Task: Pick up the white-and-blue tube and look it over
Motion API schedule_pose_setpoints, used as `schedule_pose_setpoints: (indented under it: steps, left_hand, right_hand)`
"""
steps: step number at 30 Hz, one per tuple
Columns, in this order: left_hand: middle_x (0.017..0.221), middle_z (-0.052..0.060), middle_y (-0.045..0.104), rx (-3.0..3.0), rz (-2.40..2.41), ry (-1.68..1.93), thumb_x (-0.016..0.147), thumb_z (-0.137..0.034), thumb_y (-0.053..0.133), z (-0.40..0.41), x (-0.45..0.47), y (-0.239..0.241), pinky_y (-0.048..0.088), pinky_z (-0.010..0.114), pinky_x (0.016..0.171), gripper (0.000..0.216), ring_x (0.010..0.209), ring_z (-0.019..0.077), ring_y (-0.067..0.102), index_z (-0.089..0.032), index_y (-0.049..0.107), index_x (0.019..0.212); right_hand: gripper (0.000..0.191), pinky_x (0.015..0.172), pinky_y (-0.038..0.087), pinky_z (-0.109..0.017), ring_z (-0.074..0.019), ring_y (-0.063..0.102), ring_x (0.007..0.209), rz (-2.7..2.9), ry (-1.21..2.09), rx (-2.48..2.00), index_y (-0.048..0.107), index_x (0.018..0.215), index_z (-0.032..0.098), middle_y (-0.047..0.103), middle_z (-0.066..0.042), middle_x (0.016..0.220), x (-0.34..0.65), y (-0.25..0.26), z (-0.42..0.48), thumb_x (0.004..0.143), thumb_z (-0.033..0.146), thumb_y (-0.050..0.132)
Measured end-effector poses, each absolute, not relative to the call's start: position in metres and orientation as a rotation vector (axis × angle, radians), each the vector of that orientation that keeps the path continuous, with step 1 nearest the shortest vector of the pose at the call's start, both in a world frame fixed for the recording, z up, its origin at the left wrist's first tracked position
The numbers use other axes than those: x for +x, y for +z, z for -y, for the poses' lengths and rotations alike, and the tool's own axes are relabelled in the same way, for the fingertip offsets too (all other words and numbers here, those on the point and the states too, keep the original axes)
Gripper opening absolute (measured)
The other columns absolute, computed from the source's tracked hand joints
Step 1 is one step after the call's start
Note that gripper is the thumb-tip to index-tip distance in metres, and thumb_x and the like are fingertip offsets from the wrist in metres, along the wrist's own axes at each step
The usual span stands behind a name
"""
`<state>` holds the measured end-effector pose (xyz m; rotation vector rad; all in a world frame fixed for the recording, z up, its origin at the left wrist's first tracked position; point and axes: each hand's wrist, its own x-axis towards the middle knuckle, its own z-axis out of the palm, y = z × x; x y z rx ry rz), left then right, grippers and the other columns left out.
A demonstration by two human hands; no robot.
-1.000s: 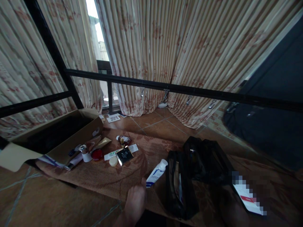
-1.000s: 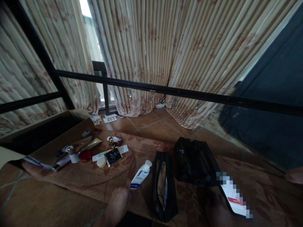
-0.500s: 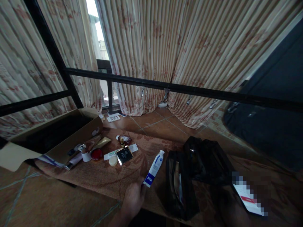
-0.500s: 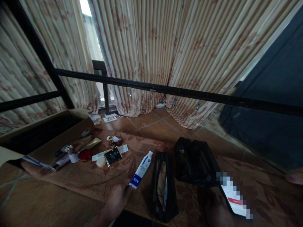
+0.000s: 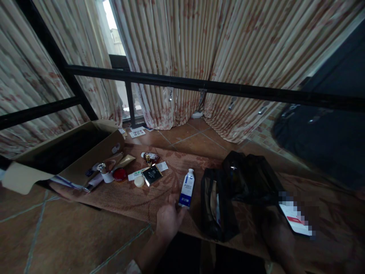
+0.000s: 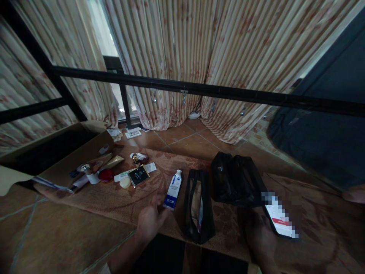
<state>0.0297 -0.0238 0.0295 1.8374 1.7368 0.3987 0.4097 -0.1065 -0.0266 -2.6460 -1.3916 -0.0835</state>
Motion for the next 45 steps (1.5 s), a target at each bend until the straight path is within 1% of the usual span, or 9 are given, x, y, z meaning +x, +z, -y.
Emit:
schedule_pose_setpoints:
  steps: [3, 7, 17, 21, 25, 31, 35, 39, 45]
  left_hand:
    - [0.117, 0.009, 0.057, 1.912, -1.817, 0.246, 0.083, -0.037, 0.057, 0.024, 0.046, 0.033, 0.045, 0.029, 0.074, 0.042, 0.094, 0.0213, 0.063, -0.020, 0.045, 0.120]
    - [0.112, 0.010, 0.056, 1.970, -1.870, 0.165, 0.083, -0.036, 0.059, 0.019, 0.061, 0.033, 0.045, 0.030, 0.077, 0.039, 0.103, 0.0238, 0.059, -0.017, 0.046, 0.114]
    - [0.102, 0.016, 0.061, 2.067, -1.866, 0.141, 0.084, -0.030, 0.052, 0.013, 0.070, 0.037, 0.049, 0.031, 0.071, 0.030, 0.088, 0.0249, 0.066, -0.009, 0.057, 0.105]
    - [0.093, 0.015, 0.066, 2.070, -1.840, 0.161, 0.090, -0.029, 0.040, 0.009, 0.062, 0.039, 0.048, 0.032, 0.072, 0.030, 0.087, 0.0255, 0.067, -0.010, 0.061, 0.101]
    - [0.087, 0.011, 0.069, 2.030, -1.854, 0.136, 0.093, -0.023, 0.033, 0.007, 0.048, 0.033, 0.047, 0.031, 0.072, 0.031, 0.085, 0.0234, 0.068, -0.014, 0.058, 0.108]
    - [0.091, 0.010, 0.071, 1.996, -1.870, 0.138, 0.092, -0.025, 0.041, 0.007, 0.040, 0.022, 0.044, 0.030, 0.074, 0.028, 0.089, 0.0228, 0.068, -0.016, 0.055, 0.114]
    - [0.087, 0.008, 0.072, 1.971, -1.867, 0.239, 0.090, -0.026, 0.045, 0.005, 0.037, 0.016, 0.043, 0.029, 0.070, 0.025, 0.084, 0.0223, 0.068, -0.018, 0.057, 0.110]
    - [0.086, 0.008, 0.071, 1.996, -1.838, 0.337, 0.089, -0.028, 0.047, 0.006, 0.034, 0.010, 0.043, 0.029, 0.070, 0.023, 0.083, 0.0231, 0.068, -0.017, 0.059, 0.105]
    - [0.080, 0.009, 0.070, 1.870, -1.750, 0.592, 0.094, -0.032, 0.035, 0.006, 0.028, 0.001, 0.044, 0.029, 0.065, 0.030, 0.074, 0.0224, 0.068, -0.016, 0.059, 0.102]
  right_hand:
    - [0.039, 0.053, 0.036, -0.029, -0.0204, 0.060, 0.072, 1.415, -0.102, -2.637, 0.060, 0.110, 0.014, 0.061, -0.013, 0.103, 0.413, -0.031, 0.107, 0.093, 0.035, 0.032]
    - [0.037, 0.055, 0.038, -0.030, -0.0198, 0.060, 0.072, 1.426, -0.124, -2.614, 0.061, 0.108, 0.014, 0.061, -0.013, 0.102, 0.416, -0.034, 0.107, 0.092, 0.033, 0.034]
    - [0.044, 0.054, 0.039, -0.032, -0.0214, 0.062, 0.074, 1.371, -0.103, -2.681, 0.060, 0.114, 0.015, 0.060, -0.015, 0.108, 0.415, -0.034, 0.107, 0.094, 0.036, 0.027]
    - [0.045, 0.055, 0.040, -0.032, -0.0224, 0.063, 0.076, 1.379, -0.090, -2.648, 0.058, 0.115, 0.014, 0.058, -0.016, 0.112, 0.414, -0.034, 0.109, 0.095, 0.038, 0.025]
    - [0.046, 0.059, 0.043, -0.033, -0.0251, 0.063, 0.084, 1.381, -0.070, -2.631, 0.058, 0.113, 0.014, 0.058, -0.016, 0.110, 0.415, -0.035, 0.109, 0.095, 0.037, 0.024]
    - [0.045, 0.061, 0.043, -0.033, -0.0248, 0.064, 0.085, 1.387, -0.059, -2.620, 0.060, 0.110, 0.014, 0.059, -0.016, 0.107, 0.419, -0.039, 0.108, 0.094, 0.036, 0.025]
    - [0.045, 0.058, 0.043, -0.033, -0.0251, 0.064, 0.080, 1.381, -0.053, -2.650, 0.059, 0.114, 0.014, 0.059, -0.017, 0.111, 0.420, -0.041, 0.109, 0.093, 0.037, 0.026]
    - [0.046, 0.061, 0.044, -0.034, -0.0259, 0.064, 0.083, 1.403, -0.051, -2.623, 0.059, 0.115, 0.013, 0.059, -0.017, 0.110, 0.417, -0.037, 0.109, 0.093, 0.035, 0.025]
    - [0.046, 0.059, 0.042, -0.033, -0.0253, 0.063, 0.083, 1.418, -0.064, -2.616, 0.058, 0.116, 0.013, 0.059, -0.017, 0.111, 0.415, -0.034, 0.108, 0.093, 0.035, 0.024]
